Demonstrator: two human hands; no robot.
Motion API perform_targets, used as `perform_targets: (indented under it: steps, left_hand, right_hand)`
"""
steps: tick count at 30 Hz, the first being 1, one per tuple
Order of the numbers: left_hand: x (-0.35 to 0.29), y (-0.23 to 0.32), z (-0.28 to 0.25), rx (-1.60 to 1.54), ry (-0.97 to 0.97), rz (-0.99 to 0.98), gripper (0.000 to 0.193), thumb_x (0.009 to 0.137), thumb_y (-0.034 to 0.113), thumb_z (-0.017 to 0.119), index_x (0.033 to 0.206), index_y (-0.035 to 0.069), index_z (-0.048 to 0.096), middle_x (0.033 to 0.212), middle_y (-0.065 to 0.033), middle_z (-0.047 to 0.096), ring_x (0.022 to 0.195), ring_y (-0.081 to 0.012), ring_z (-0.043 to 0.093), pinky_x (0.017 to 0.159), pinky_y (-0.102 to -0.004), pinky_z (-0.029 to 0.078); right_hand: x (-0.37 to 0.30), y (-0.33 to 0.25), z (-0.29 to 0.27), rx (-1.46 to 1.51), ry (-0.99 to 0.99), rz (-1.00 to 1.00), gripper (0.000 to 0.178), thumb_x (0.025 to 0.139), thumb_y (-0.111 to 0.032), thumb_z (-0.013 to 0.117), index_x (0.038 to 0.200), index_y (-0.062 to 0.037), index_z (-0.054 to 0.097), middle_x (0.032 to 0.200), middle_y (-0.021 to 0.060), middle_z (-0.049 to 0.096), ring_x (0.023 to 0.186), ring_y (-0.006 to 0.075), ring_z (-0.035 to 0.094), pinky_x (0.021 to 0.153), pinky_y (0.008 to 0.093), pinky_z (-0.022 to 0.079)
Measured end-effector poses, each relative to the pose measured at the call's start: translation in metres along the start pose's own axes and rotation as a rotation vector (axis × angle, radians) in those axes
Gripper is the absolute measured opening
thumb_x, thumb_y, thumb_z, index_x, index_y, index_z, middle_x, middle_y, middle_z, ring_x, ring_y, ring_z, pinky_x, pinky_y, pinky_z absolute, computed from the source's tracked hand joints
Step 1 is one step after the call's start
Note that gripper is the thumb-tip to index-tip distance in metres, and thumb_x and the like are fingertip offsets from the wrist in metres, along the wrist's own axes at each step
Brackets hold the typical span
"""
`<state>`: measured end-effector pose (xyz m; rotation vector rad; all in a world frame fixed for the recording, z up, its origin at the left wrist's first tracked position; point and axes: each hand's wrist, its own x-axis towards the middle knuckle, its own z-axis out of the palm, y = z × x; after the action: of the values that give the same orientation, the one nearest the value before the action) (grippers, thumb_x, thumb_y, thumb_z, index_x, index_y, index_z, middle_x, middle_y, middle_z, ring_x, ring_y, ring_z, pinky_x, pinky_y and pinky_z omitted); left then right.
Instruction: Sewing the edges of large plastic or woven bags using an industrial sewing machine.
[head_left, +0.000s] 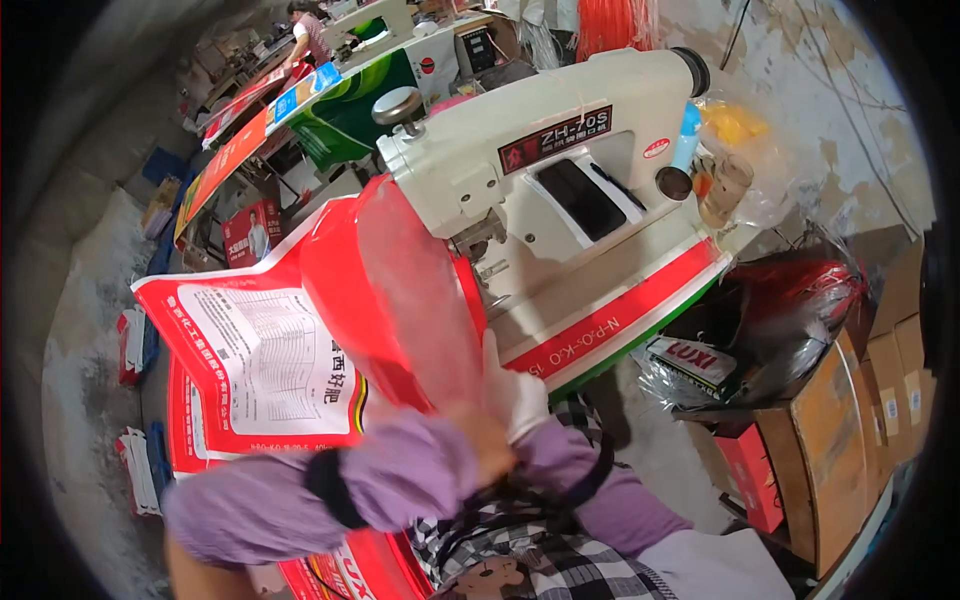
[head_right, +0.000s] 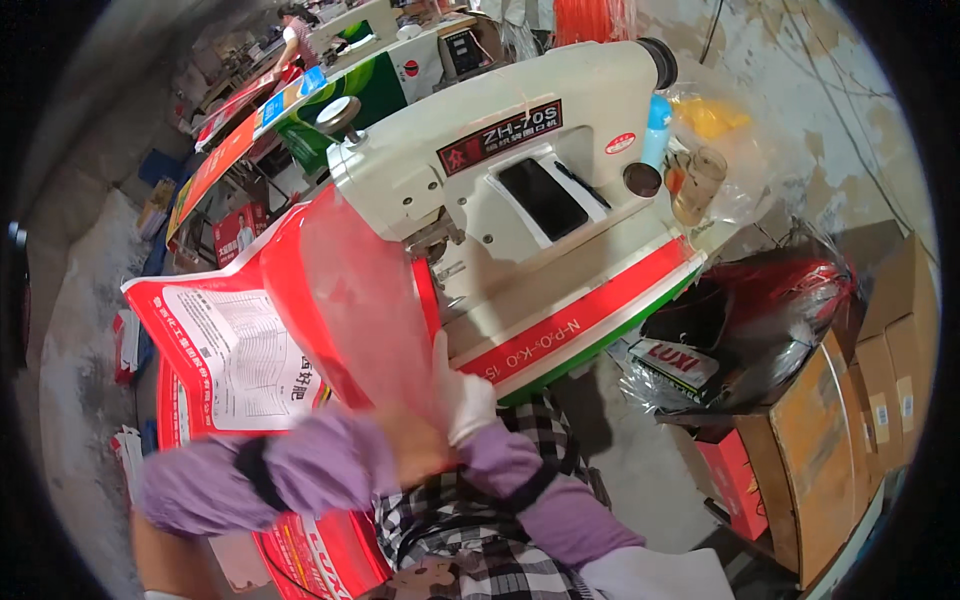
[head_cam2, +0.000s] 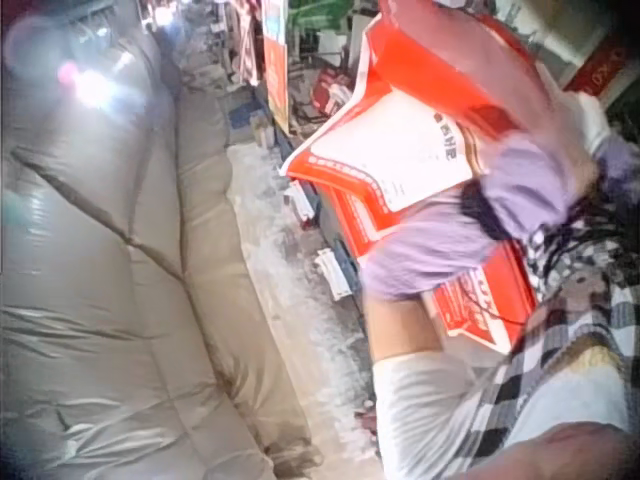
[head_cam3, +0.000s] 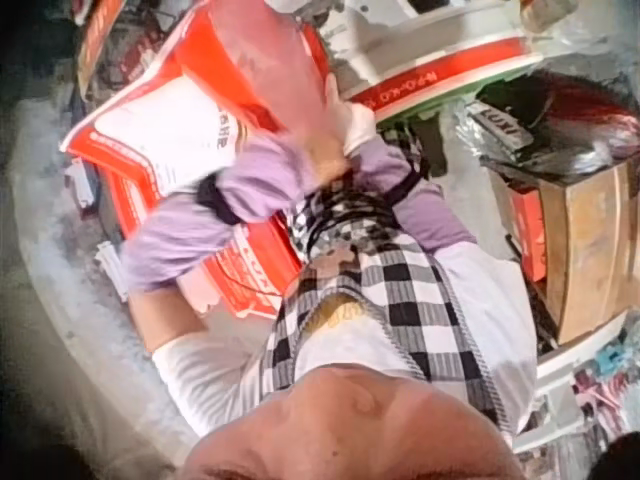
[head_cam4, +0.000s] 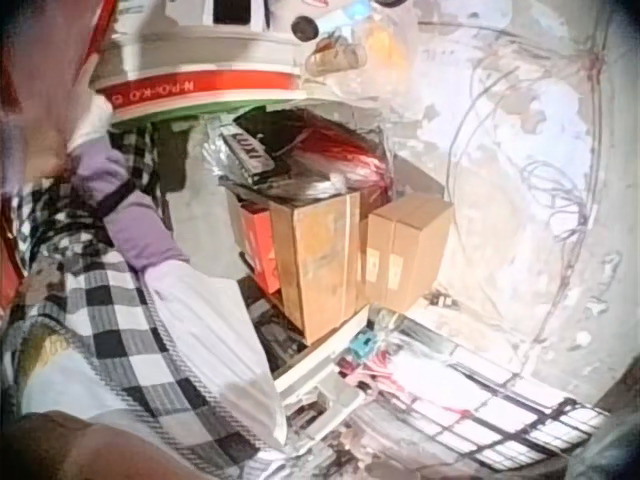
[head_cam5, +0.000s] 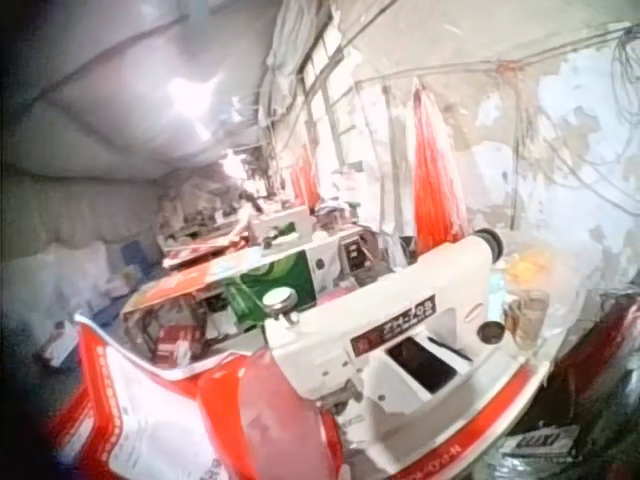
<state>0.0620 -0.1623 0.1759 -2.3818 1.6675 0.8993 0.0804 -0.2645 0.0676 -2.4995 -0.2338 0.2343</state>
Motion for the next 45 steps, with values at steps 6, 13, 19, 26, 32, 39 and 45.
perform_targets:
  steps: [6, 13, 19, 26, 32, 39, 45]
  left_hand:
    - [-0.061, -0.069, -0.062, 0.135, 0.058, -0.241, 0.025, 0.082, 0.026, 0.059, 0.099, 0.009, 0.062, 0.081, -0.0135, 0.067, 0.072, -0.025, 0.066, 0.059, -0.0372, 0.051]
    - [-0.03, 0.043, -0.063, -0.025, 0.72, -0.199, 0.058, 0.076, 0.015, 0.063, 0.132, 0.005, 0.05, 0.104, -0.0216, 0.065, 0.097, -0.0278, 0.065, 0.078, -0.039, 0.051]
    - [-0.22, -0.054, 0.026, 0.674, 0.47, -1.35, 0.093, 0.069, 0.026, 0.076, 0.146, 0.006, 0.03, 0.145, -0.0184, 0.038, 0.134, -0.0374, 0.036, 0.108, -0.0494, 0.031]
    - [-0.395, -0.147, 0.101, 0.474, 0.833, -1.234, 0.026, 0.089, 0.027, 0.058, 0.097, 0.004, 0.068, 0.091, -0.0109, 0.071, 0.075, -0.0269, 0.067, 0.066, -0.0377, 0.053]
    - [-0.505, -0.014, 0.109, 0.894, 0.814, -1.533, 0.033, 0.09, 0.038, 0.055, 0.098, 0.008, 0.066, 0.089, -0.0087, 0.069, 0.066, -0.0232, 0.063, 0.057, -0.0387, 0.05]
    - [-0.284, 0.085, 0.187, 0.084, 0.792, -1.408, 0.031, 0.085, 0.032, 0.059, 0.108, 0.012, 0.062, 0.092, -0.0088, 0.068, 0.067, -0.0255, 0.064, 0.056, -0.0398, 0.051]
    - [-0.284, 0.064, 0.212, -0.107, 0.674, -1.414, 0.038, 0.08, 0.026, 0.062, 0.117, 0.014, 0.059, 0.094, -0.009, 0.067, 0.068, -0.0275, 0.065, 0.056, -0.0408, 0.051]
  right_hand:
    - [0.065, 0.022, 0.004, -0.26, 0.021, -0.083, 0.062, 0.086, -0.015, 0.048, 0.143, 0.001, 0.03, 0.069, 0.0136, 0.068, 0.061, 0.0272, 0.068, 0.055, 0.0411, 0.054]
    - [0.12, 0.021, 0.035, -0.115, 0.169, 0.014, 0.06, 0.082, -0.017, 0.056, 0.138, -0.0035, 0.039, 0.068, 0.0111, 0.067, 0.059, 0.0257, 0.067, 0.051, 0.0396, 0.051]
    - [0.064, 0.045, 0.014, 0.024, 0.184, -0.222, 0.032, 0.081, -0.02, 0.055, 0.108, -0.0046, 0.061, 0.073, 0.0114, 0.064, 0.067, 0.0288, 0.065, 0.058, 0.0421, 0.049]
    - [-0.006, 0.017, -0.055, 0.115, 0.22, -0.641, 0.018, 0.079, -0.027, 0.06, 0.084, -0.0105, 0.067, 0.107, 0.0113, 0.062, 0.12, 0.0312, 0.047, 0.102, 0.0539, 0.029]
    - [0.004, 0.02, -0.025, 0.374, 0.294, -0.716, 0.024, 0.076, -0.023, 0.066, 0.096, -0.0113, 0.069, 0.101, 0.0068, 0.067, 0.107, 0.0253, 0.057, 0.097, 0.0504, 0.036]
    - [-0.003, 0.105, 0.001, 0.452, -0.099, -0.299, 0.023, 0.087, -0.025, 0.063, 0.091, -0.0029, 0.066, 0.086, 0.013, 0.064, 0.087, 0.0318, 0.062, 0.078, 0.0378, 0.05]
    - [-0.017, 0.103, 0.027, 0.693, -0.074, -0.508, 0.021, 0.08, -0.021, 0.066, 0.091, -0.0039, 0.067, 0.09, 0.0147, 0.065, 0.087, 0.0317, 0.062, 0.079, 0.0398, 0.05]
